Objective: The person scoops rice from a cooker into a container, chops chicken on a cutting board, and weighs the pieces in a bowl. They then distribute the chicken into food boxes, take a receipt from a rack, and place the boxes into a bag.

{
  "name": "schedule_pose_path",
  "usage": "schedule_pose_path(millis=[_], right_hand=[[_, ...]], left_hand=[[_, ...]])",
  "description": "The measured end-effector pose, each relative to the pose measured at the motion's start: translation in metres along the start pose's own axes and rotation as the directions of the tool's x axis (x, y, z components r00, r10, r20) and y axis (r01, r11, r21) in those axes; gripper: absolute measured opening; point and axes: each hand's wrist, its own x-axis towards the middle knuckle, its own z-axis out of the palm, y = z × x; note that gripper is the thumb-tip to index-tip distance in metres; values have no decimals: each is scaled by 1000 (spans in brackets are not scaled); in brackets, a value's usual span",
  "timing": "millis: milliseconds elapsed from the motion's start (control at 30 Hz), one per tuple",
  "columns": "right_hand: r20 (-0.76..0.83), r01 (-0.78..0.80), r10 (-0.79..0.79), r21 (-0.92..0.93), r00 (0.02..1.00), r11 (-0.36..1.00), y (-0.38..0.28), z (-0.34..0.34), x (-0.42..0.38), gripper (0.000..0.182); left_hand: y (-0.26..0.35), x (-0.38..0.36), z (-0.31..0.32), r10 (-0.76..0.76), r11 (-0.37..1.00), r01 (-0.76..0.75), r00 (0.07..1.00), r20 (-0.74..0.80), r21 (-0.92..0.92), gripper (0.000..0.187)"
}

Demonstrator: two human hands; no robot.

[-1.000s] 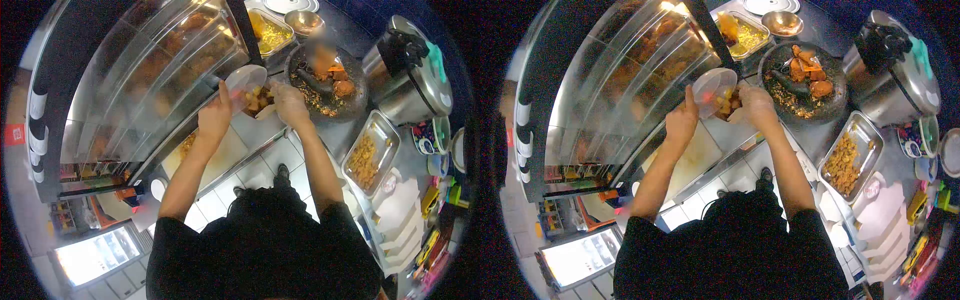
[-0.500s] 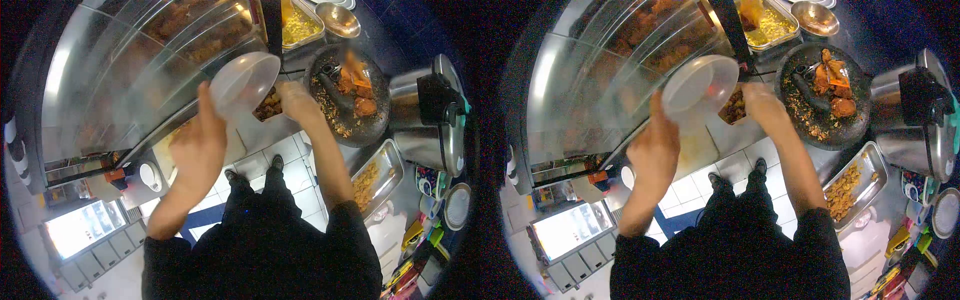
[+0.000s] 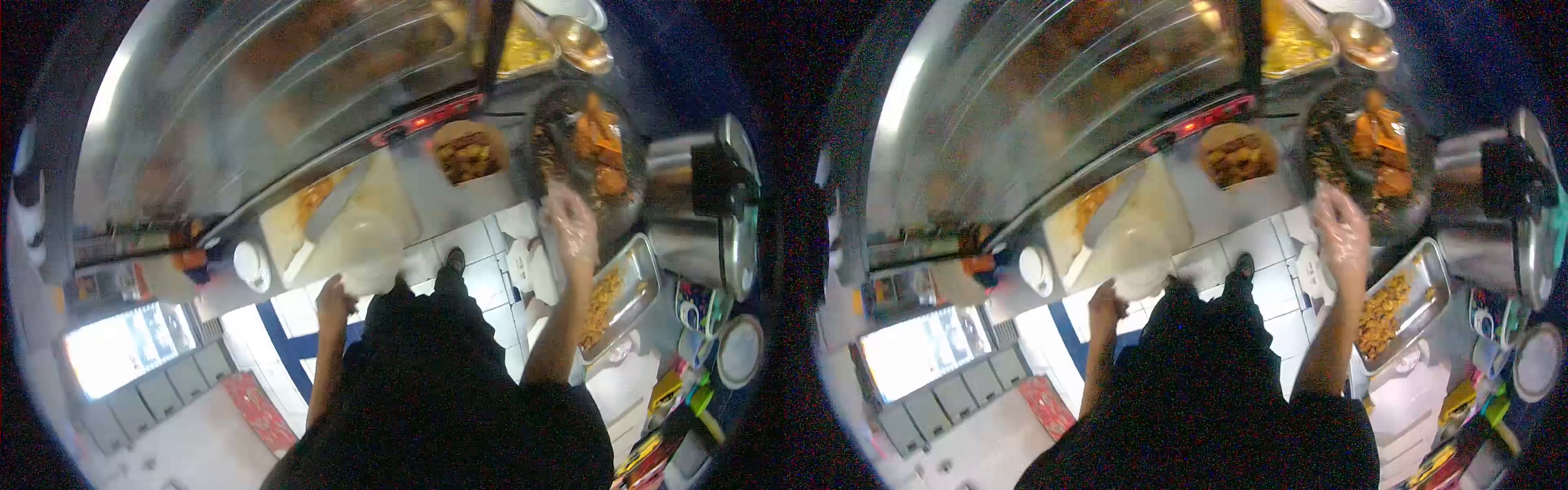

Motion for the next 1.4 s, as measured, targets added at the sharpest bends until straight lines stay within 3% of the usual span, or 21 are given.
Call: schedule_pose_path(millis=[100, 167, 367, 433, 533, 567, 600, 667, 733, 800, 867, 900, 933, 1000, 1100, 1167, 1200, 1233, 1300, 1333, 1400], right_hand=[[168, -58, 96, -221, 981, 974, 39, 10, -31, 27], [293, -112, 76, 110, 953, 988, 60, 32, -54, 25], [377, -195, 173, 20, 910, 981, 51, 137, -110, 41], [267, -389, 403, -107, 875, 915, 57, 179, -115, 49], [367, -141, 140, -24, 920, 990, 94, 225, -109, 63], [525, 484, -228, -423, 820, 766, 122, 233, -99, 63], [593, 748, -558, -660, 581, 77, 152, 241, -87, 64], [303, 506, -417, -651, 857, 566, 220, 269, -70, 36], [154, 416, -404, -561, 902, 716, 198, 267, -88, 35], [100, 155, -133, -269, 986, 951, 133, 235, -127, 39], [115, -15, 19, -36, 993, 999, 91, 214, -164, 45], [125, -97, 92, 39, 988, 994, 73, 208, -182, 49], [121, -164, 156, 62, 980, 984, 63, 208, -193, 48], [139, -364, 347, 124, 927, 923, 50, 208, -209, 45], [-24, -110, 108, -170, 994, 979, 109, 232, -186, 50], [-69, -108, 105, -41, 992, 993, 133, 245, -172, 49], [-8, -42, 42, 53, 999, 998, 140, 248, -164, 48], [34, 231, -236, 105, 971, 967, 166, 254, -146, 46], [109, 672, -732, 324, 673, 666, 217, 267, -111, 42], [164, 545, -562, 141, 811, 827, 186, 257, -125, 33], [192, 384, -369, -49, 909, 922, 138, 236, -145, 25]], left_hand=[[-16, 24, 1, 159, 984, -163, 986, 56, 72, 43], [-4, 34, 4, 148, 982, -157, 985, 86, 109, 45], [6, 37, -56, 337, 933, -336, 941, 22, 124, 44], [5, 44, -90, 491, 720, -384, 871, -34, 578, 41], [-9, 76, -127, 744, 298, -507, 655, 136, 809, 42], [-16, 89, -132, 773, 222, -559, 600, 205, 799, 43], [-18, 101, -136, 714, 174, -534, 647, 267, 827, 43], [-25, 124, -138, 642, 75, -577, 652, 403, 813, 43], [-25, 121, -134, 707, 16, -676, 529, 470, 737, 42], [-6, 101, -132, 781, -24, -761, 391, 487, 649, 40], [2, 91, -130, 685, 405, -749, 629, 368, 525, 37], [-2, 90, -126, 694, 389, -768, 608, 386, 509, 37], [-12, 91, -121, 597, 635, -718, 690, 410, 283, 37], [-19, 84, -107, 381, 913, -396, 753, 537, -92, 40], [2, 63, -73, 65, 996, -82, 875, 479, 16, 46], [-25, 100, -55, 135, 983, -174, 894, 426, 54, 49], [-43, 124, -50, 581, 726, -640, 767, 273, 253, 48], [-49, 136, -56, 887, 249, -824, 405, 222, 509, 47], [-19, 105, -59, 845, 205, -675, 487, 219, 709, 45], [-6, 91, -62, 781, 148, -530, 580, 230, 835, 43], [4, 85, -76, 809, 148, -537, 549, 211, 831, 43]])
